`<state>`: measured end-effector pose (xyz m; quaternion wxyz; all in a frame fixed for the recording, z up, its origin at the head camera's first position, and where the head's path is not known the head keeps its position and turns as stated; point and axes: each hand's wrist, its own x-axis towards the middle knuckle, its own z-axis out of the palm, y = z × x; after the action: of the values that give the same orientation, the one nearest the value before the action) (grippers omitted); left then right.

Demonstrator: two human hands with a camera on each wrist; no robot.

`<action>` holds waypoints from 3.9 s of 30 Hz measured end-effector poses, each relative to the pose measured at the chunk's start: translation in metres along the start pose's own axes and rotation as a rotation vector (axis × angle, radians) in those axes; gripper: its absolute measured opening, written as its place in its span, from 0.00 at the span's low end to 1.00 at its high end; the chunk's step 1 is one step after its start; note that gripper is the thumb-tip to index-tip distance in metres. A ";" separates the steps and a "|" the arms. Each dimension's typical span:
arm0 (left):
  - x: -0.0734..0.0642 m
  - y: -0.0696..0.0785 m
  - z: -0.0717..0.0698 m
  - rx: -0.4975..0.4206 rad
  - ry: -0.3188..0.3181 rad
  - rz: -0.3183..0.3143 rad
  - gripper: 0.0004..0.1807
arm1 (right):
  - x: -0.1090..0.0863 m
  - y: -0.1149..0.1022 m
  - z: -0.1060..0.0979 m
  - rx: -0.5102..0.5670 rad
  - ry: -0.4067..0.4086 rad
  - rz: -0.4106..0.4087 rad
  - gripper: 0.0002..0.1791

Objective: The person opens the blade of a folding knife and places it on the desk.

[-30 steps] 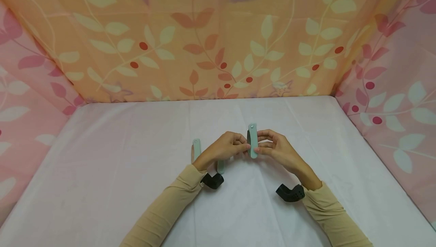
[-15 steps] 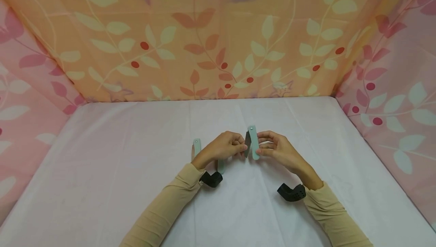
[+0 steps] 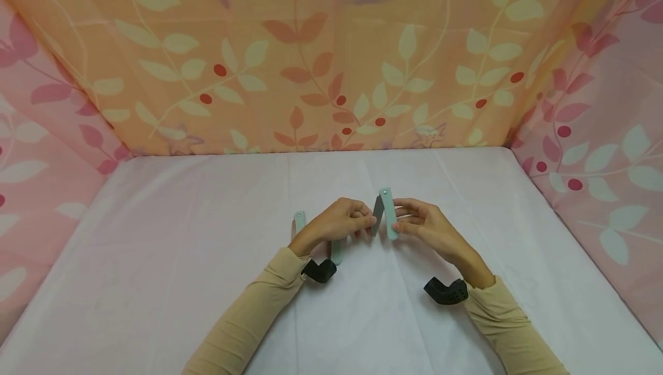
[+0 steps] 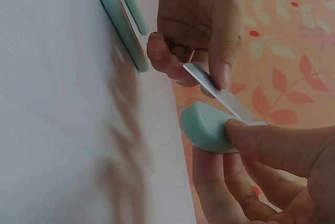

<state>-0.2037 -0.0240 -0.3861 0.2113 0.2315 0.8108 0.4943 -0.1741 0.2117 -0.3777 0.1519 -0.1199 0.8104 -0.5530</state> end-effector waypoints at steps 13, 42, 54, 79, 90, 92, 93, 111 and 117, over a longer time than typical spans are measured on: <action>0.001 -0.002 0.002 -0.069 0.082 -0.018 0.09 | 0.001 -0.003 0.010 0.087 0.035 -0.019 0.31; -0.014 0.006 -0.034 -0.032 -0.024 -0.062 0.06 | -0.001 -0.005 0.010 0.070 -0.005 -0.063 0.29; -0.019 0.005 -0.042 -0.003 -0.029 -0.058 0.08 | 0.002 -0.006 0.026 0.094 0.046 -0.040 0.30; -0.025 -0.003 -0.044 -0.027 -0.004 -0.050 0.07 | -0.001 -0.010 0.030 0.017 0.000 -0.091 0.28; -0.027 -0.004 -0.046 -0.065 0.034 -0.063 0.09 | -0.005 -0.014 0.014 -0.062 -0.025 -0.094 0.28; -0.028 -0.002 -0.047 -0.050 0.040 -0.057 0.10 | -0.004 -0.013 0.011 -0.062 -0.042 -0.103 0.27; -0.028 -0.002 -0.048 -0.041 0.044 -0.053 0.09 | -0.004 -0.013 0.010 -0.063 -0.049 -0.106 0.27; -0.026 0.000 -0.046 -0.053 0.098 -0.033 0.09 | -0.001 -0.009 0.015 -0.034 0.076 -0.060 0.24; -0.023 0.000 -0.045 -0.055 0.109 -0.038 0.10 | 0.000 -0.008 0.016 -0.005 0.127 -0.100 0.25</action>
<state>-0.2104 -0.0692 -0.3644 0.1825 0.1829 0.8115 0.5242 -0.1681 0.1949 -0.3757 0.0721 -0.1251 0.8128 -0.5644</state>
